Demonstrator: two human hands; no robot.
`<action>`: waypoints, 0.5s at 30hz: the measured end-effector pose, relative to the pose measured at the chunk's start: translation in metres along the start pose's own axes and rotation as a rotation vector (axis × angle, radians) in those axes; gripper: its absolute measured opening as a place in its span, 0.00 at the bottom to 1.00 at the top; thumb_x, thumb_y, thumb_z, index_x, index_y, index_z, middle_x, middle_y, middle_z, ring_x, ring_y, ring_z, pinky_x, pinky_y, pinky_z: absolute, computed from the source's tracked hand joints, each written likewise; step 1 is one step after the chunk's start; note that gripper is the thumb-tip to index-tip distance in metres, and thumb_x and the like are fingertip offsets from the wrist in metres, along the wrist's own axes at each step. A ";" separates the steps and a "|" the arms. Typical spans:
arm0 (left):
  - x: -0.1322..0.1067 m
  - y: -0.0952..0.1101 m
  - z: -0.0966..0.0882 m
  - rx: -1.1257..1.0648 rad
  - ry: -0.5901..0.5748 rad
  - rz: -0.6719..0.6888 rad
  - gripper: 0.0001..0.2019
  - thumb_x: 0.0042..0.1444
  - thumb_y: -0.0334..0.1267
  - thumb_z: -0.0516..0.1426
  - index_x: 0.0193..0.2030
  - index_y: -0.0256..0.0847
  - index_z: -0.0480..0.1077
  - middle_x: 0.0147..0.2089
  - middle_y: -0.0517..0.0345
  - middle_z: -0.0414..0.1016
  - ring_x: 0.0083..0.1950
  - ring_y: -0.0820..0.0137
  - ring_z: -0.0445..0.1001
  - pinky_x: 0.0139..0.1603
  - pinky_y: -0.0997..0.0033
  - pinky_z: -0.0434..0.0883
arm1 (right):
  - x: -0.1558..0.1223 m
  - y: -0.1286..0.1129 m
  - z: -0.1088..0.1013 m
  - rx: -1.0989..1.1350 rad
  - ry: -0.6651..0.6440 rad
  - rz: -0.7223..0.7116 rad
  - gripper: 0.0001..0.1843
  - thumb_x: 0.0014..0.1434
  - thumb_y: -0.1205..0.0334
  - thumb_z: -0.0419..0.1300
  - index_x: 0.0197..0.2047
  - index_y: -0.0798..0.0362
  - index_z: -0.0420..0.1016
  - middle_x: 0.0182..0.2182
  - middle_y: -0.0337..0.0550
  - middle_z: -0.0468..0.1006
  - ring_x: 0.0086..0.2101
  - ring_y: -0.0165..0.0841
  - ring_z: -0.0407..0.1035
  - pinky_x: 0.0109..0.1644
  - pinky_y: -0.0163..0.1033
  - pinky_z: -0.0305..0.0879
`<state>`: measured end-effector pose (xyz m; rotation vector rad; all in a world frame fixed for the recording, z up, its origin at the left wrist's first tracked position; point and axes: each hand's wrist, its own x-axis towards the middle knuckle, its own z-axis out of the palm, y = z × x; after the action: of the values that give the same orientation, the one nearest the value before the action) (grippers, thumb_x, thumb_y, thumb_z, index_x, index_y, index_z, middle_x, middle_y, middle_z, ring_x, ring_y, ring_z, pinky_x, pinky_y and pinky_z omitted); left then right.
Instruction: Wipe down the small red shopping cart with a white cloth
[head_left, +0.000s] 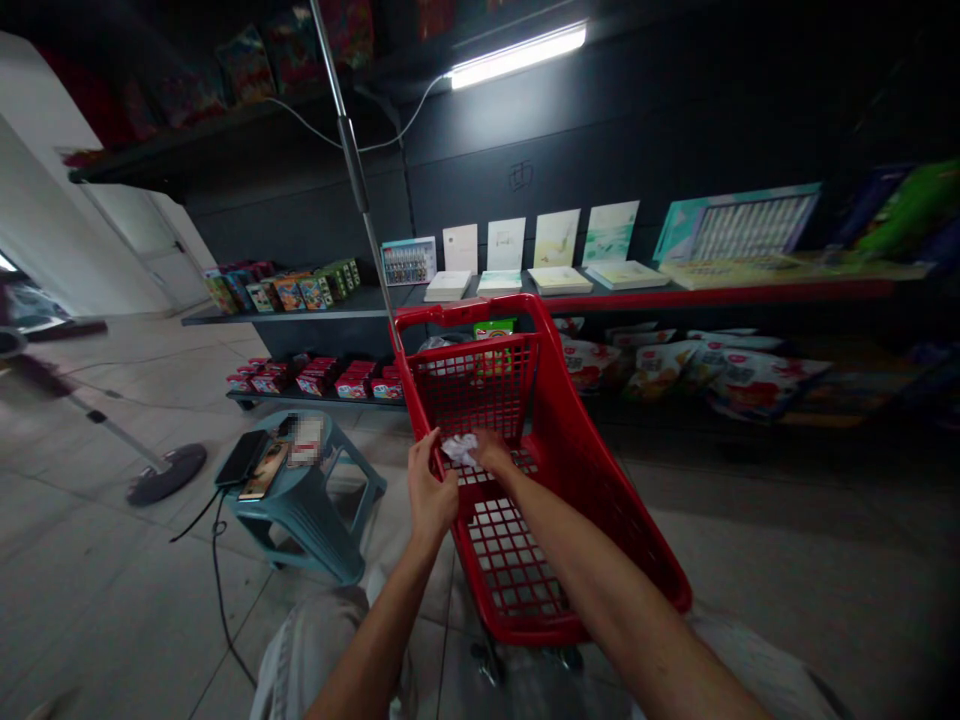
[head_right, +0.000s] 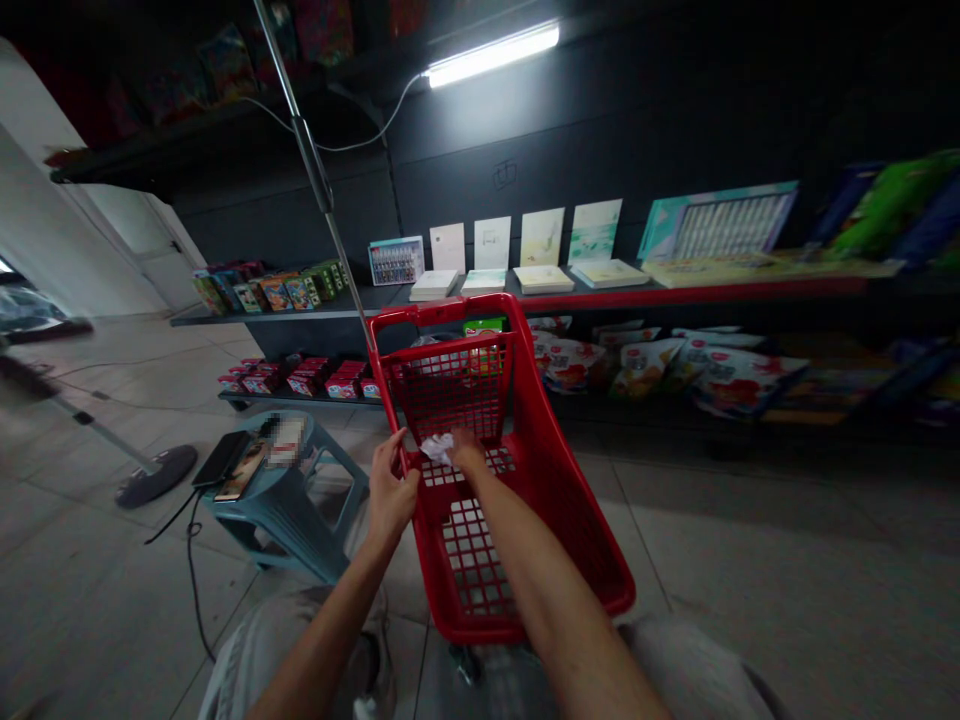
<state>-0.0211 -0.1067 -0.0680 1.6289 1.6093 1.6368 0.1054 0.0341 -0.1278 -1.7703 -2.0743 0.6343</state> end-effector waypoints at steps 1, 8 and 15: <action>0.000 0.002 0.000 -0.004 0.001 -0.004 0.35 0.48 0.22 0.55 0.65 0.44 0.70 0.59 0.50 0.71 0.63 0.61 0.72 0.69 0.56 0.68 | 0.006 0.002 -0.010 0.009 0.031 0.005 0.19 0.59 0.63 0.65 0.55 0.53 0.78 0.47 0.51 0.80 0.47 0.38 0.75 0.49 0.34 0.66; -0.001 0.005 0.000 -0.033 0.010 -0.044 0.36 0.46 0.22 0.55 0.64 0.45 0.71 0.60 0.52 0.71 0.62 0.63 0.72 0.68 0.59 0.69 | 0.048 -0.002 -0.098 0.314 0.827 -0.070 0.21 0.62 0.66 0.57 0.58 0.54 0.72 0.51 0.54 0.72 0.50 0.40 0.69 0.55 0.39 0.67; -0.003 0.007 0.002 -0.035 0.002 -0.056 0.35 0.46 0.21 0.54 0.63 0.45 0.72 0.59 0.52 0.70 0.63 0.63 0.72 0.70 0.58 0.67 | 0.020 0.013 -0.107 0.193 0.539 0.129 0.22 0.63 0.69 0.53 0.60 0.54 0.69 0.59 0.56 0.66 0.57 0.38 0.66 0.60 0.38 0.62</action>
<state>-0.0155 -0.1103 -0.0644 1.5518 1.6036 1.6302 0.1690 0.0678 -0.0455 -1.7335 -1.4983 0.3248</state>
